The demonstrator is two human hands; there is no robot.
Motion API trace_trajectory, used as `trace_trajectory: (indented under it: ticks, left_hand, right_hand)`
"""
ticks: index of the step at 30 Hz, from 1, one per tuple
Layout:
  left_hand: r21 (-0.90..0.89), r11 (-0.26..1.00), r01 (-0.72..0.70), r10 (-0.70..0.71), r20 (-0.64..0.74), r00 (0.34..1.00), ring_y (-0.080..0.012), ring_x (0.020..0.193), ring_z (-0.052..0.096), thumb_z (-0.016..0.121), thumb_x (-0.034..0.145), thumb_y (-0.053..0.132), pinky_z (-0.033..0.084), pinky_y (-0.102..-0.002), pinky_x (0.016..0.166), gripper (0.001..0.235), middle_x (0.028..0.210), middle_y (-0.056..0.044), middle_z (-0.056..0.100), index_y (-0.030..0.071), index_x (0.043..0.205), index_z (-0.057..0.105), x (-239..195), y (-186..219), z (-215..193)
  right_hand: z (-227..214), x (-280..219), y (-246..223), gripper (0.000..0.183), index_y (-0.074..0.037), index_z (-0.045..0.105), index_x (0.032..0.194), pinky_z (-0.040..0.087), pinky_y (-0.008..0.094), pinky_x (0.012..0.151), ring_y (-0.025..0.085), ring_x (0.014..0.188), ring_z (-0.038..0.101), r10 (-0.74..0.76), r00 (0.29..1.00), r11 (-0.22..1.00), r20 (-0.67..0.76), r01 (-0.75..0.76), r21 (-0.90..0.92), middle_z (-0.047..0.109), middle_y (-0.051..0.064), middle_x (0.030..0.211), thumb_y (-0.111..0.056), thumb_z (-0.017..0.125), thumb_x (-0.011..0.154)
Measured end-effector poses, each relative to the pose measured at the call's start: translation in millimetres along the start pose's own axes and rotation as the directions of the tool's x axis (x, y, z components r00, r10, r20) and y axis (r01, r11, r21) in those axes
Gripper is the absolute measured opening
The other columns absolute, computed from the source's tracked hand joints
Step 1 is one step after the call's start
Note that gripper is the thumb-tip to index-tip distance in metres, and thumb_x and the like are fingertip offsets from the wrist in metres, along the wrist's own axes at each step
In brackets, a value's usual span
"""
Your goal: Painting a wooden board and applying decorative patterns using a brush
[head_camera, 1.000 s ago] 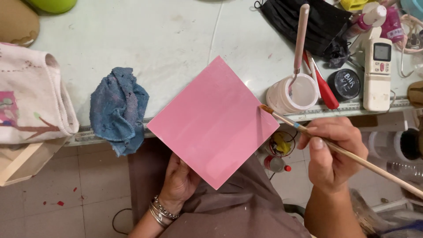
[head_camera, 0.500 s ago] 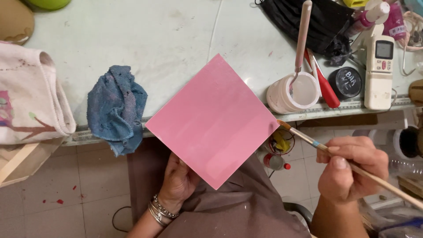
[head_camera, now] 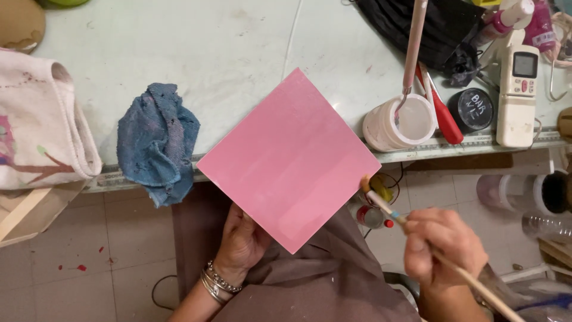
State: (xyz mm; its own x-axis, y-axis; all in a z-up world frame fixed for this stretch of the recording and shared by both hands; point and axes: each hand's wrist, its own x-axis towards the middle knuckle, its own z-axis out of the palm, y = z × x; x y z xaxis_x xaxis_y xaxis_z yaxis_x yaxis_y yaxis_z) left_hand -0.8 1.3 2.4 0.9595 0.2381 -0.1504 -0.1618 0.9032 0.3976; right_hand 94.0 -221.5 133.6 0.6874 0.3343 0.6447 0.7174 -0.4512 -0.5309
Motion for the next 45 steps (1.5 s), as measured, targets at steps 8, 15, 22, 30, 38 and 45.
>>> trace_trajectory:
  ticks: [8,15,22,30,38,45]
  left_hand:
    - [-0.003,0.999,0.033,-0.033,-0.035,0.999,-0.0224,0.108,0.055,0.068,0.082,0.021,0.048,-0.041,0.089,0.051,0.119,-0.008,0.056,0.009,0.126,0.044,-2,0,0]
    - [-0.015,0.999,0.037,-0.038,-0.051,0.998,-0.0216,0.107,0.055,0.066,0.084,0.019,0.049,-0.038,0.087,0.048,0.119,-0.009,0.056,0.009,0.125,0.045,-1,1,1]
    - [-0.019,0.997,0.069,-0.070,-0.059,0.996,-0.0203,0.110,0.052,0.061,0.085,0.020,0.048,-0.038,0.088,0.052,0.124,-0.006,0.052,0.014,0.132,0.038,0,5,11]
    - [-0.067,0.998,0.020,-0.019,0.014,1.000,-0.0179,0.108,0.054,0.065,0.085,0.026,0.047,-0.036,0.092,0.050,0.120,-0.005,0.055,0.013,0.128,0.042,6,4,19]
    - [-0.059,0.998,0.025,-0.025,-0.009,1.000,-0.0181,0.109,0.054,0.065,0.085,0.028,0.048,-0.037,0.090,0.052,0.121,-0.004,0.054,0.018,0.130,0.041,4,2,16]
    - [-0.070,0.998,0.006,-0.008,-0.020,1.000,-0.0168,0.104,0.057,0.066,0.084,0.029,0.050,-0.033,0.088,0.056,0.120,-0.006,0.055,0.014,0.131,0.040,5,0,17]
  right_hand:
    - [1,14,0,0.011,0.005,0.043,0.066,0.040,0.028,0.040,0.018,0.041,0.045,0.024,0.970,0.990,-0.242,0.011,0.140,0.046,0.014,0.053,0.002,0.038,0.074]
    - [-9,50,30,0.011,0.012,0.050,0.090,0.042,0.037,0.065,0.028,0.069,0.051,0.130,0.971,0.970,-0.200,-0.166,-0.176,0.045,0.021,0.092,0.007,0.045,0.099]
    - [1,70,47,0.011,0.006,0.055,0.100,0.038,0.034,0.060,0.023,0.067,0.051,0.190,0.981,0.925,0.032,-0.167,-0.342,0.056,0.015,0.084,-0.003,0.053,0.106]
    - [-4,55,18,0.008,0.012,0.044,0.095,0.034,0.029,0.043,0.020,0.048,0.043,0.102,0.965,0.995,-0.241,-0.101,0.015,0.047,0.022,0.066,0.011,0.037,0.100]
    - [10,21,-21,0.026,0.010,0.042,0.070,0.039,0.031,0.047,0.022,0.042,0.044,0.103,0.977,0.994,-0.188,-0.097,0.042,0.044,0.018,0.054,-0.011,0.040,0.087]
    - [8,19,-64,0.028,0.000,0.050,0.068,0.042,0.024,0.048,0.018,0.046,0.053,0.196,0.966,0.971,0.167,-0.215,0.107,0.055,0.014,0.059,-0.023,0.045,0.081]
